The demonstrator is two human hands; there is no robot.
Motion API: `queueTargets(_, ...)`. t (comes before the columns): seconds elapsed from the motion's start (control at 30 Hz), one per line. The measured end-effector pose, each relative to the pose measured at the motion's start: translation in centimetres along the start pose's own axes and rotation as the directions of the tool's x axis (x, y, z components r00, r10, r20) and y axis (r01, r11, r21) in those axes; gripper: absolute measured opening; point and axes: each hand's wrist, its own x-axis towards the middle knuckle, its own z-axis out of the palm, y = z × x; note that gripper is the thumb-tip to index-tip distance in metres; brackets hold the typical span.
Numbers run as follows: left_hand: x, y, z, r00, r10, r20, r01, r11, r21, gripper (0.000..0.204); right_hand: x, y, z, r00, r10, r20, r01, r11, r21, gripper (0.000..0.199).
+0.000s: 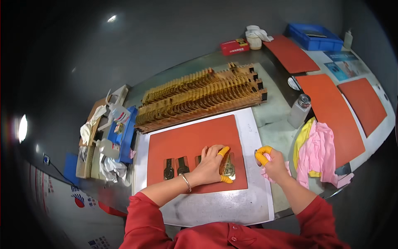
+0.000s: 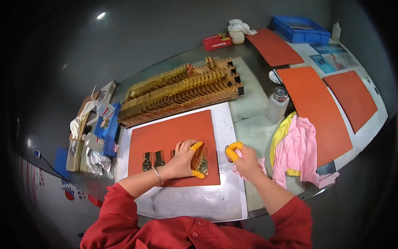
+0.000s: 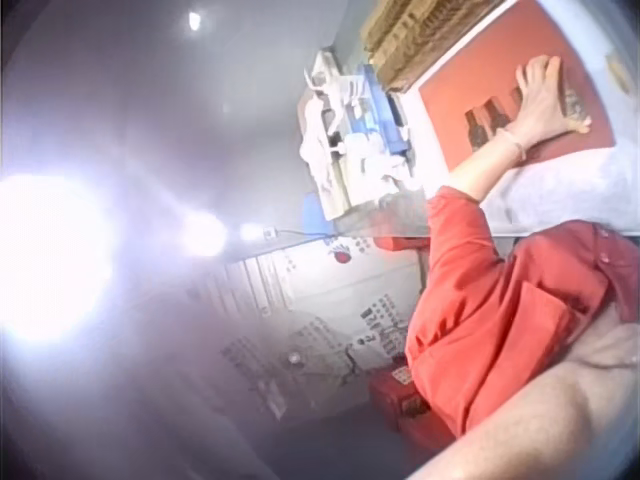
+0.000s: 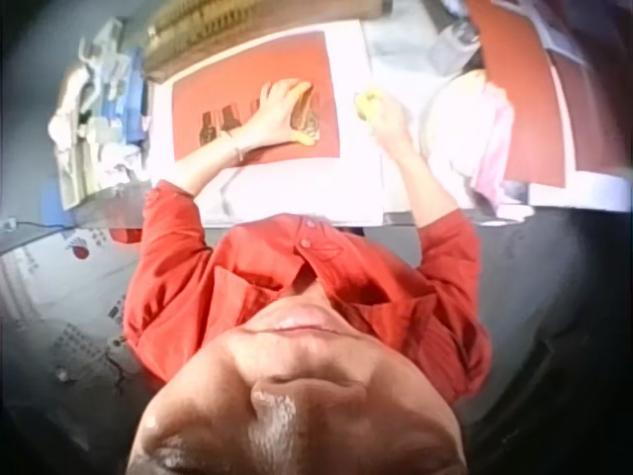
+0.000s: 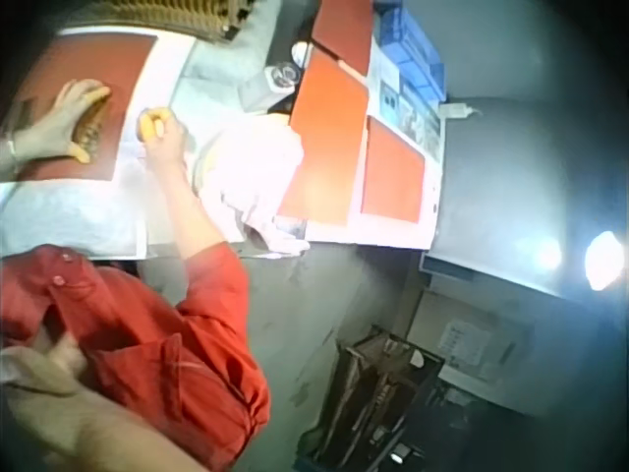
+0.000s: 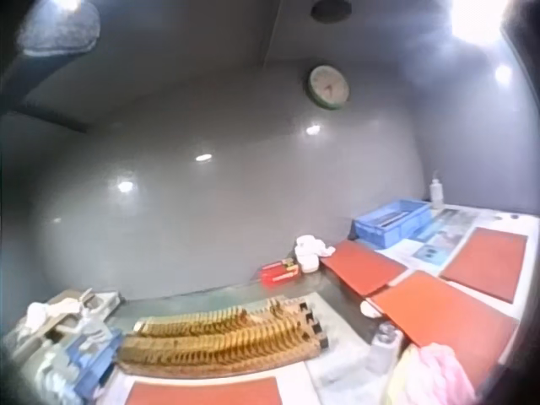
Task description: The person cleans small, dark, rectangular decorative items on a red mat using a yellow cloth. They repeatedly wipe the items, occasionally applying liquid from a squeeze bottle to the cloth or the items. The person handles the items one at a time, wiping them thoroughly before moving to the next.
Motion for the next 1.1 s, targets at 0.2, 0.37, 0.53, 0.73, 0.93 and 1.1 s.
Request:
queueTargets(0.2,-1.0,0.8,0.6,0.998,-0.045,-0.046,0.040,0.994,-0.105,0.091,-0.6,0.0,-0.3,1.000,0.014,-0.005,-0.014,1.000,-0.026,0.002)
queueTargets(0.37,2.5,1.2,-5.7,0.986,0.092,-0.140,-0.080,0.993,0.087,0.090,-0.5,0.3,-0.4,1.000,-0.025,-0.017,0.025,1.000,-0.017,0.003)
queueTargets(0.53,13.7,-5.2,-18.2,0.915,-0.095,-0.391,0.168,0.973,0.156,0.087,-0.6,-0.3,-0.1,0.999,0.047,0.008,-0.046,0.999,-0.028,0.004)
queueTargets(0.73,24.2,-11.8,-17.7,0.960,-0.256,-0.113,0.277,0.811,0.516,0.080,-0.6,-0.5,-0.3,0.995,0.098,-0.016,-0.098,0.995,0.008,0.003)
queueTargets(0.93,27.0,-11.6,-16.7,0.948,-0.301,0.100,0.208,0.828,0.521,0.075,-0.2,0.3,-1.0,0.999,0.047,0.012,-0.048,0.998,0.045,0.003)
queueTargets(1.1,24.8,-13.2,-17.3,0.956,-0.291,-0.028,0.275,0.864,0.423,0.066,-0.2,-0.2,-0.3,0.994,0.108,-0.009,-0.108,0.994,-0.002,0.003)
